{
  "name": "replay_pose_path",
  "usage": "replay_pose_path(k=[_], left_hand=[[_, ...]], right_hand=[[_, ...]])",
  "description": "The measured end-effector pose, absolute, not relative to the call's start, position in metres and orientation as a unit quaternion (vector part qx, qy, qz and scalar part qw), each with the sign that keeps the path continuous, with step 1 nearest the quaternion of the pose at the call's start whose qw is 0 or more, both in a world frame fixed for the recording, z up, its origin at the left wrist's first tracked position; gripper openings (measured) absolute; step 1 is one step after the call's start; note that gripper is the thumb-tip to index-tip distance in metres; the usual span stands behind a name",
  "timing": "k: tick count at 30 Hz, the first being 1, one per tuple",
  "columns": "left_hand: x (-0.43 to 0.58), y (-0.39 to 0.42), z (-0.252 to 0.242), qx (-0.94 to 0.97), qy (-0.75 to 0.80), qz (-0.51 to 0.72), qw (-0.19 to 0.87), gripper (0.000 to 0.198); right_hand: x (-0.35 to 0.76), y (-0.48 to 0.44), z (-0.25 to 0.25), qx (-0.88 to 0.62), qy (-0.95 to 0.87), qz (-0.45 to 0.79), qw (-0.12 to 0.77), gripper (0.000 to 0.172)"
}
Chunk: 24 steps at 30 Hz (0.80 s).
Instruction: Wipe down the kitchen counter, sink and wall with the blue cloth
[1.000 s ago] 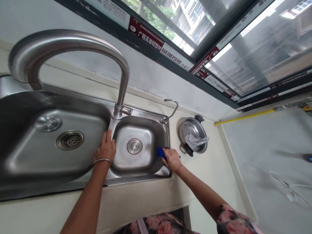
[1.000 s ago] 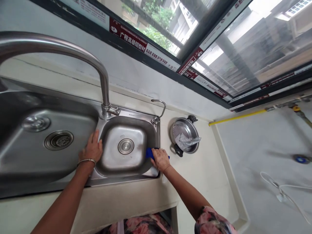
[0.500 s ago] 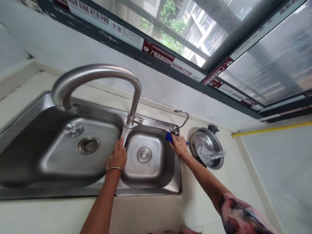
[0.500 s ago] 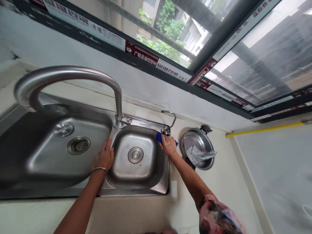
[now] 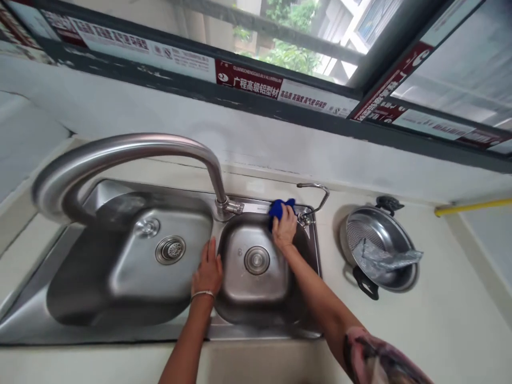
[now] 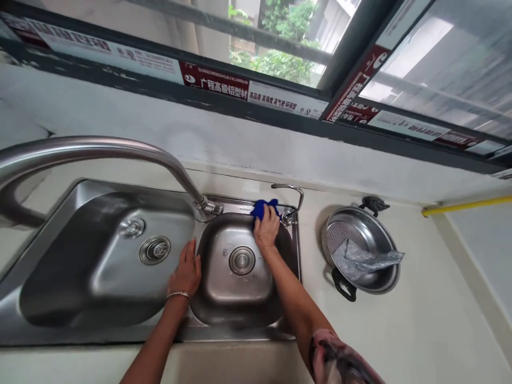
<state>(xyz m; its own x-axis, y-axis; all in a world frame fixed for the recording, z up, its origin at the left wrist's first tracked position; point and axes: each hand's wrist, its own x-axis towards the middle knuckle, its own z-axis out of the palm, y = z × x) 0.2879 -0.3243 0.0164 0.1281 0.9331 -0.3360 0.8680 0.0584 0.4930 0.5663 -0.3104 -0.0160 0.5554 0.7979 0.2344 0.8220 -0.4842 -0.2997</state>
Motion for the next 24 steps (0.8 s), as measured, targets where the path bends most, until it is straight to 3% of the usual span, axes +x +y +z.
replay_pose_path(k=[8,14,18,24], left_hand=[[0.289,-0.326,0.015,0.683,0.661,0.030,0.310,0.063],[0.284,-0.330,0.007,0.664,0.669,0.046,0.332,0.065],[0.282,-0.330,0.007,0.663,0.667,0.055,0.335,0.068],[0.283,-0.329,0.011,0.654,0.680,0.045,0.327,0.071]], right_hand=[[0.499,-0.265,-0.050,-0.870,-0.471,0.041,0.140,0.066],[0.414,-0.251,-0.070,-0.781,-0.514,0.124,0.331,0.067],[0.387,-0.269,-0.074,-0.772,-0.506,0.170,0.345,0.070],[0.388,-0.299,-0.059,-0.638,-0.642,0.244,0.349,0.063]])
